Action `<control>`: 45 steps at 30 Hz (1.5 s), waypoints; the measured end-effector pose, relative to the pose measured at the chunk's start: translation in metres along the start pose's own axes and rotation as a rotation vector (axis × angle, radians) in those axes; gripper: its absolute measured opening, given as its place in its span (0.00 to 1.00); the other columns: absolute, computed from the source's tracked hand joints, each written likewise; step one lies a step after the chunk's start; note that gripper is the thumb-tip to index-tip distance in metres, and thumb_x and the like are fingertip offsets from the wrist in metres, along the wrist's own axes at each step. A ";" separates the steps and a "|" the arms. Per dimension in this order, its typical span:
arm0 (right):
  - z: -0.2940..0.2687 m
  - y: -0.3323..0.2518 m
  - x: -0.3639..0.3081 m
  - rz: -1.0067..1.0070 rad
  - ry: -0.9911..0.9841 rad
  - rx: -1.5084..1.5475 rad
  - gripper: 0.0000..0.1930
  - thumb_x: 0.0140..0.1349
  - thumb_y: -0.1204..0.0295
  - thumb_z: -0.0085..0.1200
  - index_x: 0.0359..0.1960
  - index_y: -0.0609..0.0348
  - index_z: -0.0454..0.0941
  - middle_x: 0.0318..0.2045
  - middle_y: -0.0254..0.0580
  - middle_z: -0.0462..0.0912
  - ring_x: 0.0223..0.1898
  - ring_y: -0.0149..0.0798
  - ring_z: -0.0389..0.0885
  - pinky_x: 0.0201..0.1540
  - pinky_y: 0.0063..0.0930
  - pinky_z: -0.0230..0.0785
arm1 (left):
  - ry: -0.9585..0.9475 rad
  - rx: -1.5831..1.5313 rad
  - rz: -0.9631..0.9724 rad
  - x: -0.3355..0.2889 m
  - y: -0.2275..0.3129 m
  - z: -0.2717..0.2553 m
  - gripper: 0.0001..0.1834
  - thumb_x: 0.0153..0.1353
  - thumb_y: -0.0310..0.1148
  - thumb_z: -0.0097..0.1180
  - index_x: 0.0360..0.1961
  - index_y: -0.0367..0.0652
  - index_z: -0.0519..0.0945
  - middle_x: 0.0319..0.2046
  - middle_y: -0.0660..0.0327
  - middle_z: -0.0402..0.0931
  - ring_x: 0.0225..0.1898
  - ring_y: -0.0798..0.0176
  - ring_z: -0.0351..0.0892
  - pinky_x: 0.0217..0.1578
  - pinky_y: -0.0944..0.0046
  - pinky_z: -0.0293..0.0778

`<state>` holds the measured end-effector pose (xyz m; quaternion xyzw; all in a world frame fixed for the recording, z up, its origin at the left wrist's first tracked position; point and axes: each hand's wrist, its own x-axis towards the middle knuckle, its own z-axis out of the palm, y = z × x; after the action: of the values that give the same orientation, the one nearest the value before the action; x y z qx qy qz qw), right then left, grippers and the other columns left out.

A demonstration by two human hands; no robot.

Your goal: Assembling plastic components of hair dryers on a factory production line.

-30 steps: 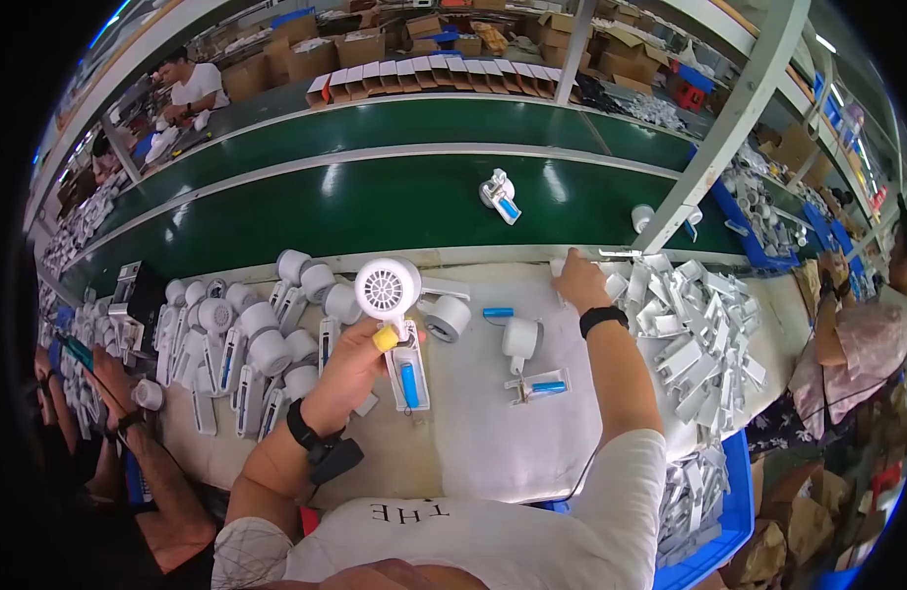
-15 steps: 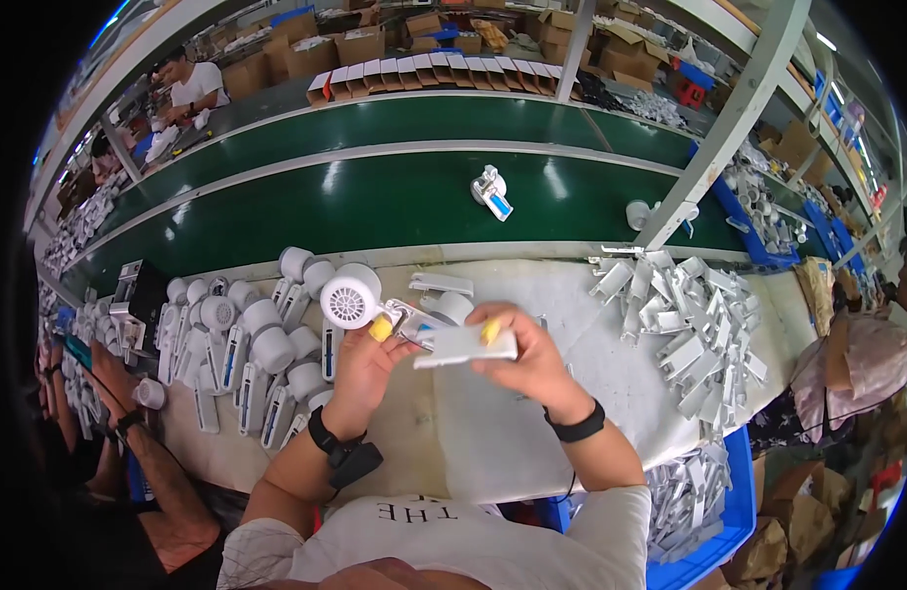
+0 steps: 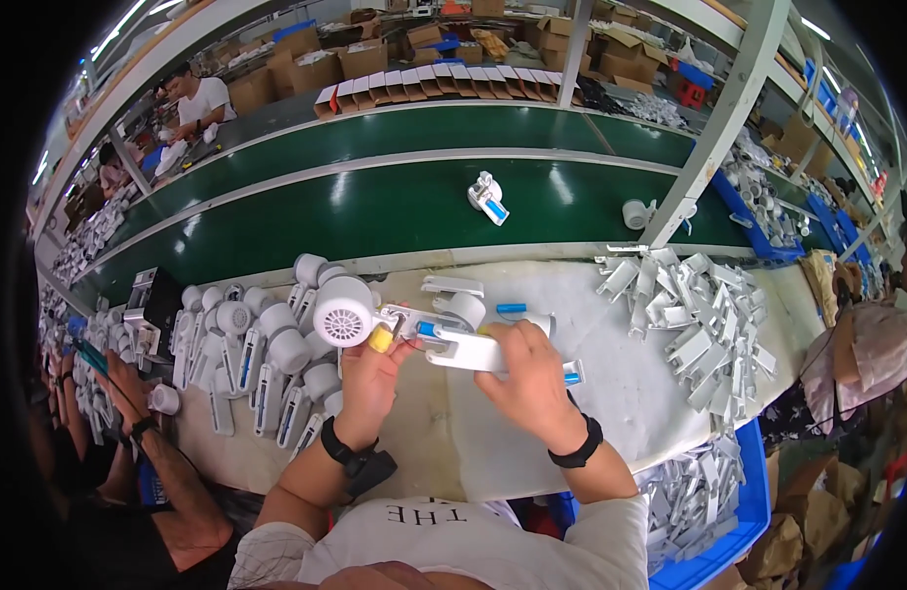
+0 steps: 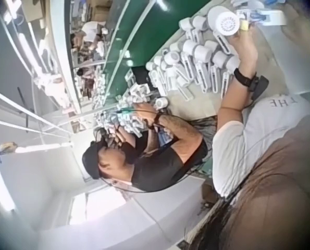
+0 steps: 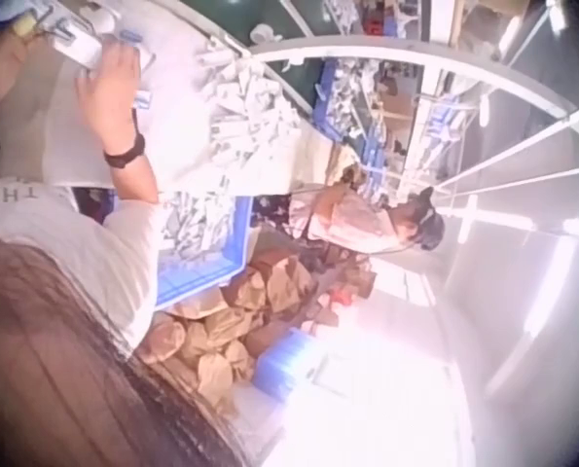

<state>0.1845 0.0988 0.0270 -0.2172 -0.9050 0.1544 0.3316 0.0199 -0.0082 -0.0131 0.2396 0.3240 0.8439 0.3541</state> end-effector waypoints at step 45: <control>0.035 -0.030 -0.006 -0.342 0.047 0.322 0.28 0.33 0.74 0.63 0.42 0.57 0.67 0.52 0.46 0.71 0.35 0.42 0.77 0.35 0.29 0.70 | -0.045 -0.061 -0.108 -0.015 0.011 0.004 0.17 0.60 0.28 0.50 0.50 0.37 0.69 0.49 0.52 0.70 0.47 0.59 0.73 0.47 0.56 0.71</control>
<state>0.1568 0.0651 0.0107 -0.0082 -0.8844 0.2334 0.4041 0.0272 -0.0236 -0.0055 0.2297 0.3024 0.8276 0.4134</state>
